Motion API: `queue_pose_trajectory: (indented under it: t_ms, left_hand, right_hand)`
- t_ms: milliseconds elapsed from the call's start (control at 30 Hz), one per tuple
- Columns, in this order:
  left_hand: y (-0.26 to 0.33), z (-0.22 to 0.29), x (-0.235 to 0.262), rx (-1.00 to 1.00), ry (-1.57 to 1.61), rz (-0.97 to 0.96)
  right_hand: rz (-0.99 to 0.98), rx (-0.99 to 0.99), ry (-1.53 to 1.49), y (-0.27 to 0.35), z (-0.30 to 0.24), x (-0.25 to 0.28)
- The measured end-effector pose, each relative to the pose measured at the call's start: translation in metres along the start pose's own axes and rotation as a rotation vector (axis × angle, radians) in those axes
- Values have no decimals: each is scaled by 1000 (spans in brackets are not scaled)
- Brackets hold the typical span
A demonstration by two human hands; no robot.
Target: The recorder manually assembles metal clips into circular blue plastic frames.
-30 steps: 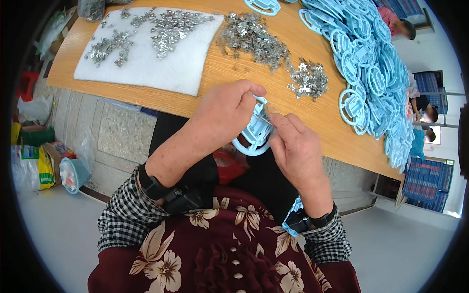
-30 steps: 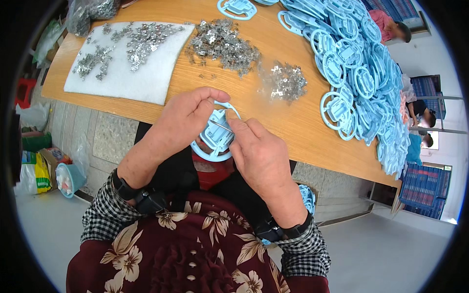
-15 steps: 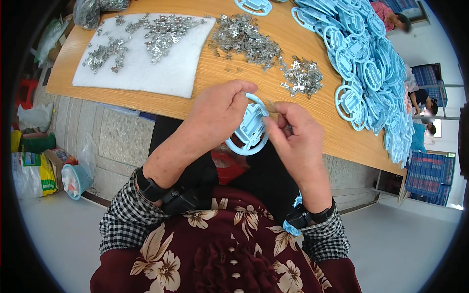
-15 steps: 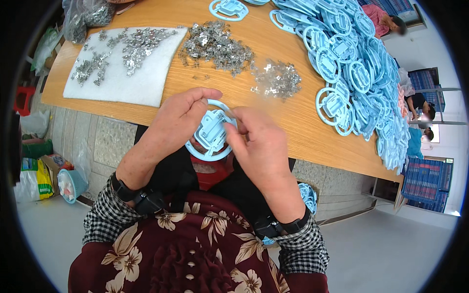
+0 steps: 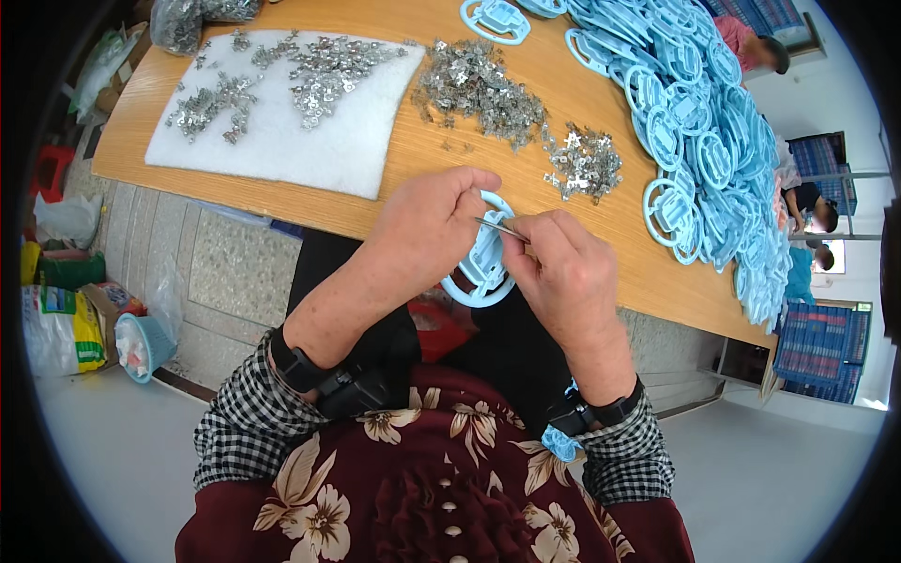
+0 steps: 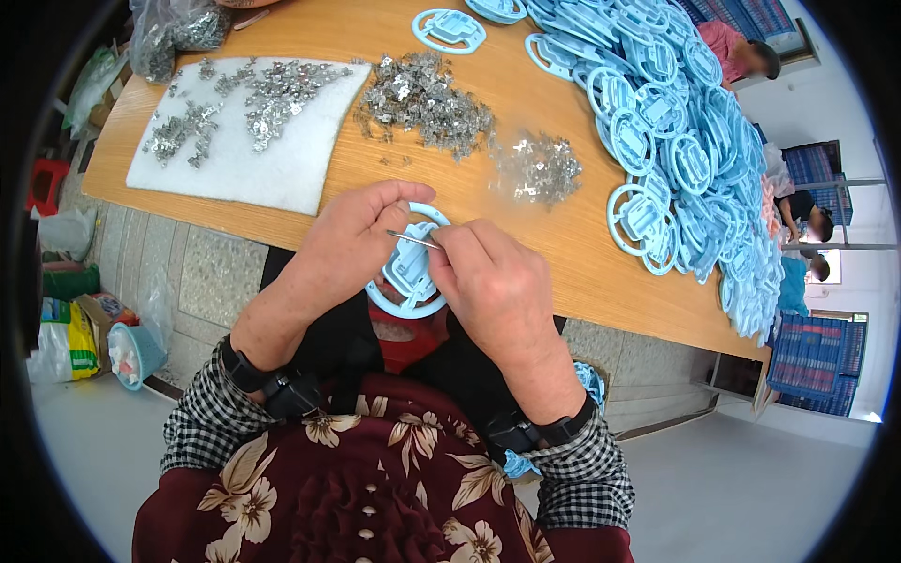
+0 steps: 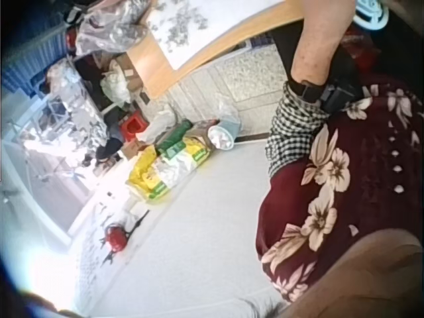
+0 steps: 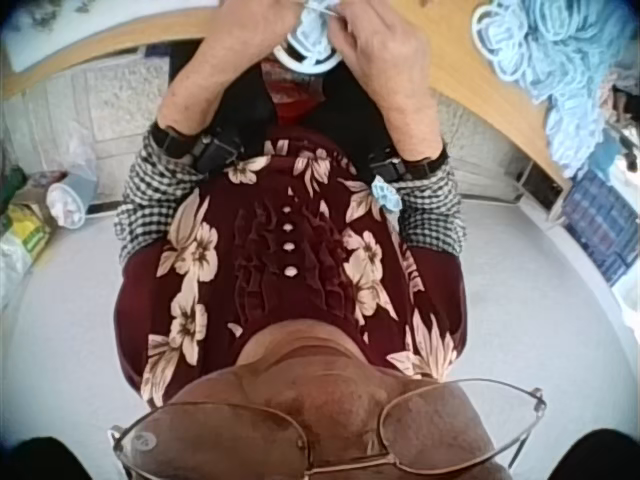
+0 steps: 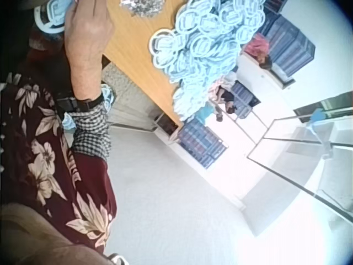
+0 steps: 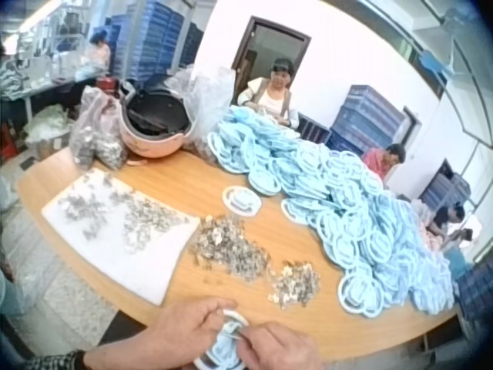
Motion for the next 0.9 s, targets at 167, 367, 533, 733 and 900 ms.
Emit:
queue_pose_trajectory:
  t_ms: [167,367,533,733,900]
  left_hand:
    - [2,3,1,-119,-133,82]
    - [8,6,1,-170,-100,154]
    - [10,5,2,-253,-70,176]
    - [19,9,-2,-180,24,162]
    - [20,7,-3,-215,-66,209]
  right_hand:
    - [43,-302,-205,6,11,-10]
    - [31,-495,-296,10,15,-11]
    - [35,-493,-280,7,14,-13]
    - [25,-675,-392,7,20,-17]
    - [175,-626,-358,13,18,-17]
Point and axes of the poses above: each hand's wrist, its own y-axis away from the middle knuckle, its own x-axis out of the back of the hand, z = x × y, the point moved 6 cm from there along -y, towards the middle knuckle, and after that the axes turned 5 degrees about y, right-handed, at the moved point
